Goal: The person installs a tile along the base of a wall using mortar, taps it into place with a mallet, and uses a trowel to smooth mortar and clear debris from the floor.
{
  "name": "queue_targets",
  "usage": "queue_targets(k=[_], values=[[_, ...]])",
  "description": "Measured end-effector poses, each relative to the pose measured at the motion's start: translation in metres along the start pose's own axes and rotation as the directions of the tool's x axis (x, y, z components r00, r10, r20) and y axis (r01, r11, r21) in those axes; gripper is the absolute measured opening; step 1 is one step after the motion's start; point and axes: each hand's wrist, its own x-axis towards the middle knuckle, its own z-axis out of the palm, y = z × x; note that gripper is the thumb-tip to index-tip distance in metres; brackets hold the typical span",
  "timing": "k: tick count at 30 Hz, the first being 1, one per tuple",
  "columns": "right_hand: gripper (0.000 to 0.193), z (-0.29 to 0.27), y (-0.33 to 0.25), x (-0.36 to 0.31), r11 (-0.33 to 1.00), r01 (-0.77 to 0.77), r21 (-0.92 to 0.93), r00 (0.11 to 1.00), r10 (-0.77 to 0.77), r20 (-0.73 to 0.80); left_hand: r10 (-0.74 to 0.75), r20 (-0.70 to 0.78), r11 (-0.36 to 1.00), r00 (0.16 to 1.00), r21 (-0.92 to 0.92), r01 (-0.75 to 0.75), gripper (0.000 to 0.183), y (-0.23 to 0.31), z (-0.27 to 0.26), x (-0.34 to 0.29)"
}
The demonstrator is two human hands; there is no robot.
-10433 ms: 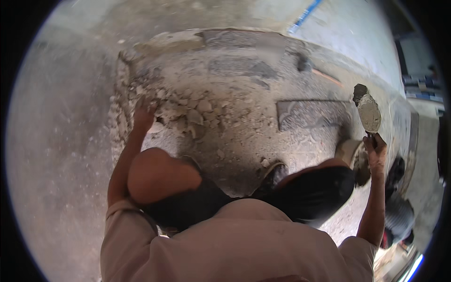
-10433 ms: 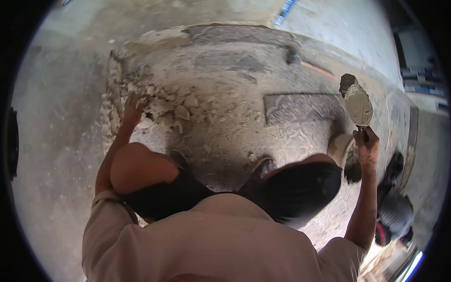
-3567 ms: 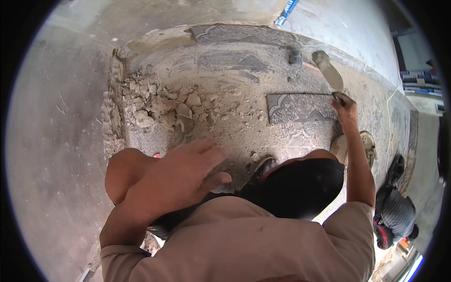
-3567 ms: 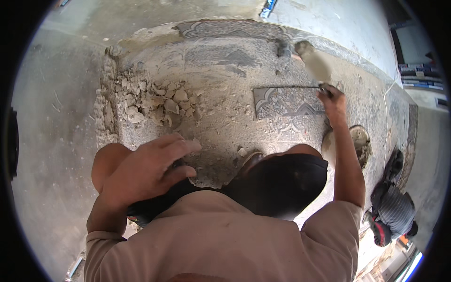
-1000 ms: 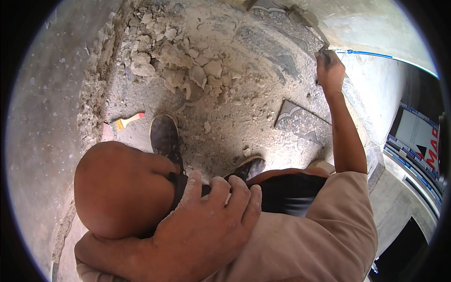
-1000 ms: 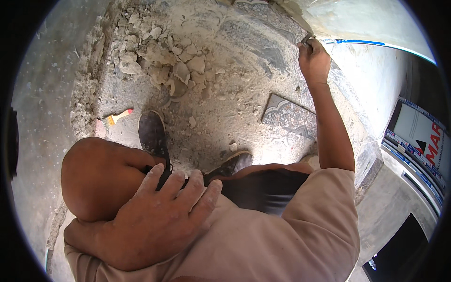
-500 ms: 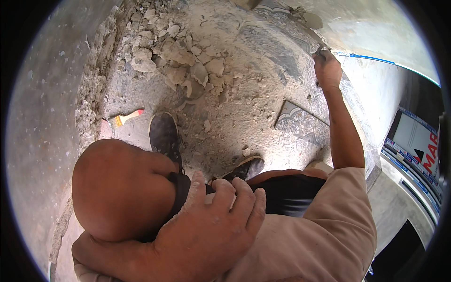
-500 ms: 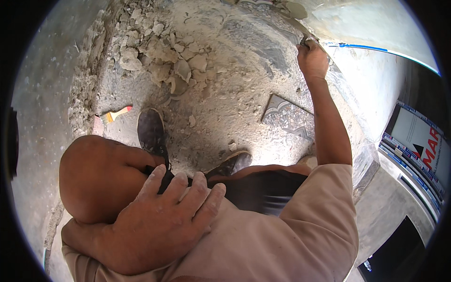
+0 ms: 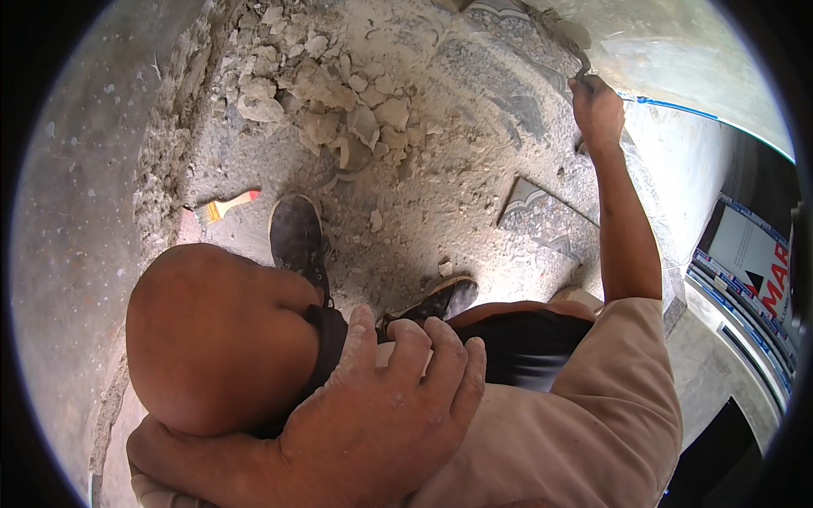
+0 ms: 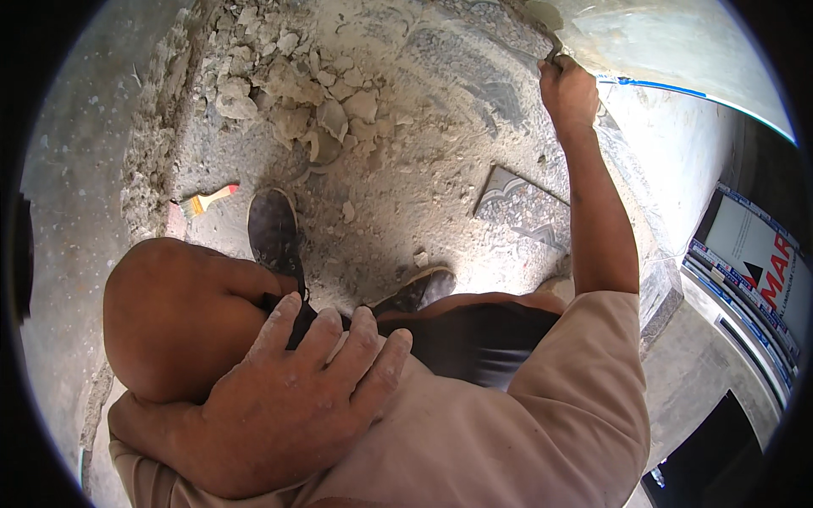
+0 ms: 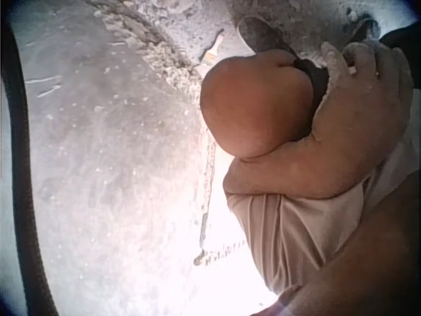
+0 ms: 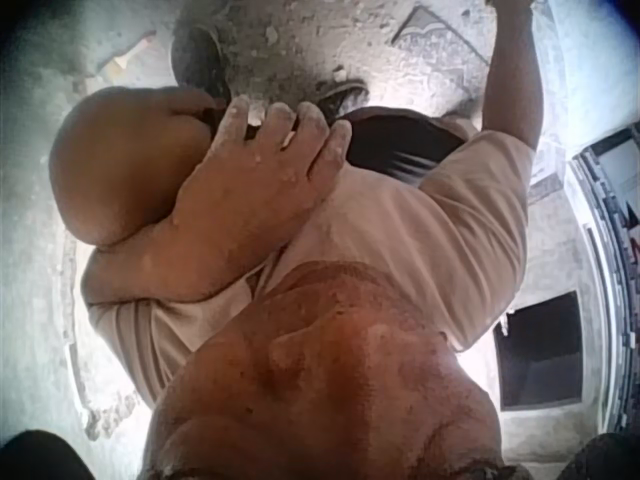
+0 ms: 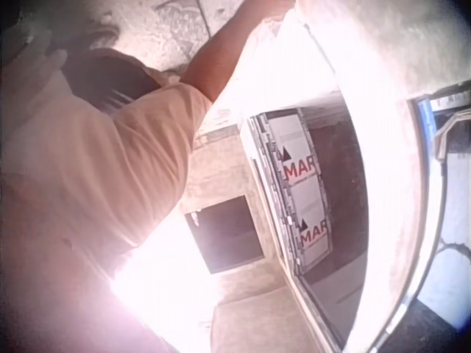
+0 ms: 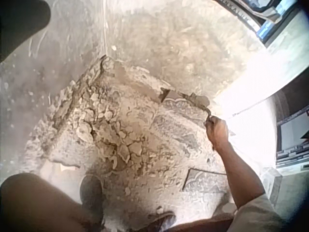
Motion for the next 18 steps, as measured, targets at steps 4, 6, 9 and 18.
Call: queue_targets(k=[4,6,9,18], values=[[0.035,0.001,0.001,0.011,0.999,0.016,-0.049,1.000,-0.015,0.012,-0.021,0.026,0.999,0.999,-0.042,0.022,0.041,0.001,0.000,-0.002],[0.035,-0.003,-0.002,0.012,0.999,0.001,-0.044,0.999,0.001,0.036,0.008,-0.013,1.000,1.000,0.017,-0.008,0.041,-0.002,-0.003,0.000],[0.036,-0.006,0.001,0.012,1.000,0.008,-0.026,1.000,-0.007,0.030,-0.045,0.088,0.994,0.995,-0.098,0.054,0.042,0.001,-0.011,-0.001],[0.027,0.000,0.025,-0.020,0.980,0.133,0.148,0.981,-0.109,-0.159,0.020,0.015,1.000,1.000,0.008,-0.020,0.042,-0.004,0.002,-0.003]])
